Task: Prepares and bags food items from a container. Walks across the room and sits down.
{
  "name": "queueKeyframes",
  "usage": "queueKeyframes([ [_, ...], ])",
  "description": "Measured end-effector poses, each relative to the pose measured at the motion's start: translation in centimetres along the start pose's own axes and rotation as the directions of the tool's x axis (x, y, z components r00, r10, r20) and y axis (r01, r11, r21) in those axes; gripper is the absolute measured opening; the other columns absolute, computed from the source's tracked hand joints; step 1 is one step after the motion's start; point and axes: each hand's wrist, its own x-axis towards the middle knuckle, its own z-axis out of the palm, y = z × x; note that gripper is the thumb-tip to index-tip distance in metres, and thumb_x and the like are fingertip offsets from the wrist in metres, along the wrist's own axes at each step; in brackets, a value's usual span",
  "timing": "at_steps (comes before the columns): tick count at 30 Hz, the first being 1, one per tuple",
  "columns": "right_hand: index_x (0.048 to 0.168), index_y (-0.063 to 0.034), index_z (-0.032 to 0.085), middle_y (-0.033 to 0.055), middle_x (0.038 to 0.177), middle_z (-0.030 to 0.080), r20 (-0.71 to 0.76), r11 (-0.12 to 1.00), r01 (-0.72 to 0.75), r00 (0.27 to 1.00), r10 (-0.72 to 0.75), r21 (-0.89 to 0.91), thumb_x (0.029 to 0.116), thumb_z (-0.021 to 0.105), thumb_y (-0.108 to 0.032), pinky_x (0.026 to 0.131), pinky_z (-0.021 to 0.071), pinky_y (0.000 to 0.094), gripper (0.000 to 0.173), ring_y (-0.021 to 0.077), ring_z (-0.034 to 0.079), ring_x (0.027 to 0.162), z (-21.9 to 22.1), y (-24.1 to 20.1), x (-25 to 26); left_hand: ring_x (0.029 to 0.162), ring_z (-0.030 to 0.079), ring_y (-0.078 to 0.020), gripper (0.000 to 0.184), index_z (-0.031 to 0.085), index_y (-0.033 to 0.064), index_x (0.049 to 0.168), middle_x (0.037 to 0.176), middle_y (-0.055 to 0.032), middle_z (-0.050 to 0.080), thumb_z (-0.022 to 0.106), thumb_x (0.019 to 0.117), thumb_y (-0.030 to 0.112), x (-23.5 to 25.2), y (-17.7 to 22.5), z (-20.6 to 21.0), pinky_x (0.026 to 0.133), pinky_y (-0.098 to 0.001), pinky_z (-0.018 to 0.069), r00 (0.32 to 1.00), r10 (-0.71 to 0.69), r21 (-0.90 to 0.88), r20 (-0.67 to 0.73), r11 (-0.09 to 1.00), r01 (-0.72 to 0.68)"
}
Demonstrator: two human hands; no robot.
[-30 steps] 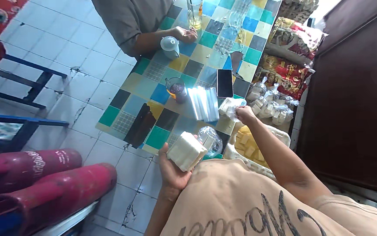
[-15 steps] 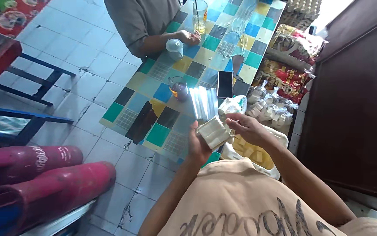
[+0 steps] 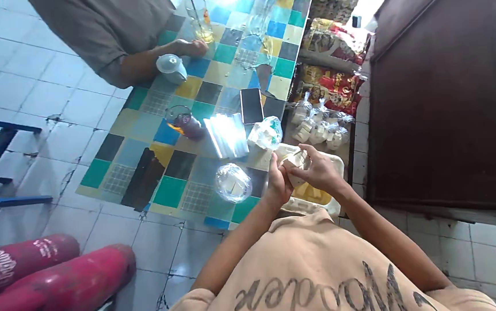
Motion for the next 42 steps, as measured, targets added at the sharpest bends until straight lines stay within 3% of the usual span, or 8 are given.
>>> queueKeyframes([
  [10, 0.146, -0.0099, 0.055, 0.0177, 0.118, 0.071, -0.017, 0.916, -0.031, 0.999, 0.041, 0.4, 0.0977, 0.072, -0.015, 0.083, 0.0582, 0.0454, 0.051, 0.0254, 0.071, 0.093, -1.4, 6.2, -0.2, 0.098, 0.066, -0.0183, 0.075, 0.052, 0.0143, 0.138, 0.114, -0.0085, 0.066, 0.01, 0.1042, 0.066, 2.1, -2.4, 1.2, 0.083, -0.0359, 0.0551, 0.995, -0.096, 0.085, 0.009, 0.992, 0.094],
  [16, 0.152, -0.0206, 0.042, 0.0071, 0.124, 0.068, 0.196, 0.397, -0.218, 0.976, 0.095, 0.892, 0.1053, 0.038, -0.037, 0.082, 0.0612, 0.0349, 0.05, 0.0186, 0.071, 0.099, -1.3, 10.7, 0.6, 0.102, 0.066, -0.0205, 0.07, 0.053, 0.0162, 0.138, 0.117, -0.0089, 0.067, 0.014, 0.1044, 0.064, 2.4, -1.5, -0.5, 0.086, -0.0397, 0.055, 0.994, -0.108, 0.093, 0.001, 0.99, 0.107],
  [20, 0.147, -0.0215, 0.046, 0.0102, 0.12, 0.07, 0.384, 0.127, -0.397, 0.916, 0.117, 0.909, 0.1051, 0.02, -0.063, 0.08, 0.0619, 0.04, 0.065, 0.025, 0.072, 0.096, 0.3, 14.0, 2.6, 0.1, 0.067, -0.0155, 0.068, 0.052, 0.0215, 0.143, 0.121, -0.0038, 0.067, 0.011, 0.104, 0.061, 0.1, 1.2, -1.8, 0.083, -0.0348, 0.0561, 1.0, -0.015, 0.218, -0.001, 0.976, 0.015],
  [25, 0.143, -0.0136, 0.048, 0.0133, 0.118, 0.063, 0.537, 0.353, -0.659, 0.749, 0.387, 0.664, 0.1052, 0.037, -0.061, 0.083, 0.0554, 0.0444, 0.062, 0.0252, 0.064, 0.097, 8.3, 17.9, 8.0, 0.106, 0.068, -0.0188, 0.069, 0.055, 0.0195, 0.139, 0.127, -0.0055, 0.067, 0.014, 0.1038, 0.062, -2.5, 4.5, -2.9, 0.085, -0.0373, 0.0585, 0.99, 0.089, 0.143, -0.107, 0.987, -0.073],
  [30, 0.149, 0.0014, 0.045, 0.0331, 0.145, 0.051, 0.262, 0.811, -0.458, 0.886, 0.383, 0.363, 0.1066, 0.055, -0.041, 0.11, 0.041, 0.0645, 0.06, 0.0485, 0.051, 0.134, 15.2, 18.1, 10.7, 0.11, 0.067, -0.0234, 0.072, 0.055, 0.0192, 0.14, 0.131, -0.0098, 0.065, 0.009, 0.1033, 0.061, -3.4, 5.6, -2.9, 0.087, -0.0396, 0.0578, 0.989, 0.06, 0.083, -0.132, 0.995, -0.049],
  [36, 0.157, -0.0014, 0.036, 0.0329, 0.159, 0.033, 0.164, 0.793, -0.477, 0.878, 0.45, 0.38, 0.1024, 0.06, -0.047, 0.115, 0.0352, 0.0634, 0.075, 0.0488, 0.039, 0.144, 12.4, 13.5, 8.5, 0.109, 0.067, -0.023, 0.069, 0.056, 0.0215, 0.14, 0.129, -0.0093, 0.066, 0.013, 0.1041, 0.061, -2.2, 5.1, -2.8, 0.087, -0.041, 0.0572, 0.988, 0.015, 0.047, -0.156, 0.999, -0.007],
  [40, 0.126, 0.0043, 0.066, 0.0235, 0.135, 0.062, -0.406, 0.95, 0.209, 0.908, -0.102, 0.231, 0.1041, 0.05, -0.023, 0.111, 0.0404, 0.058, 0.038, 0.0412, 0.054, 0.132, 7.3, 8.4, 1.5, 0.102, 0.068, -0.0219, 0.067, 0.055, 0.0202, 0.138, 0.12, -0.0088, 0.067, 0.013, 0.1049, 0.06, -0.5, 3.5, -2.2, 0.084, -0.0396, 0.0574, 0.984, 0.021, 0.003, -0.179, 1.0, -0.021],
  [42, 0.125, 0.0005, 0.069, 0.0209, 0.132, 0.065, -0.41, 0.927, 0.349, 0.872, -0.269, 0.135, 0.1018, 0.055, -0.028, 0.108, 0.0439, 0.0583, 0.039, 0.0407, 0.056, 0.128, 6.0, 5.8, -0.6, 0.102, 0.067, -0.0213, 0.067, 0.053, 0.0197, 0.139, 0.118, -0.0085, 0.066, 0.012, 0.105, 0.06, 0.1, 2.7, -1.4, 0.085, -0.0393, 0.0559, 0.983, 0.007, -0.002, -0.182, 1.0, -0.008],
])
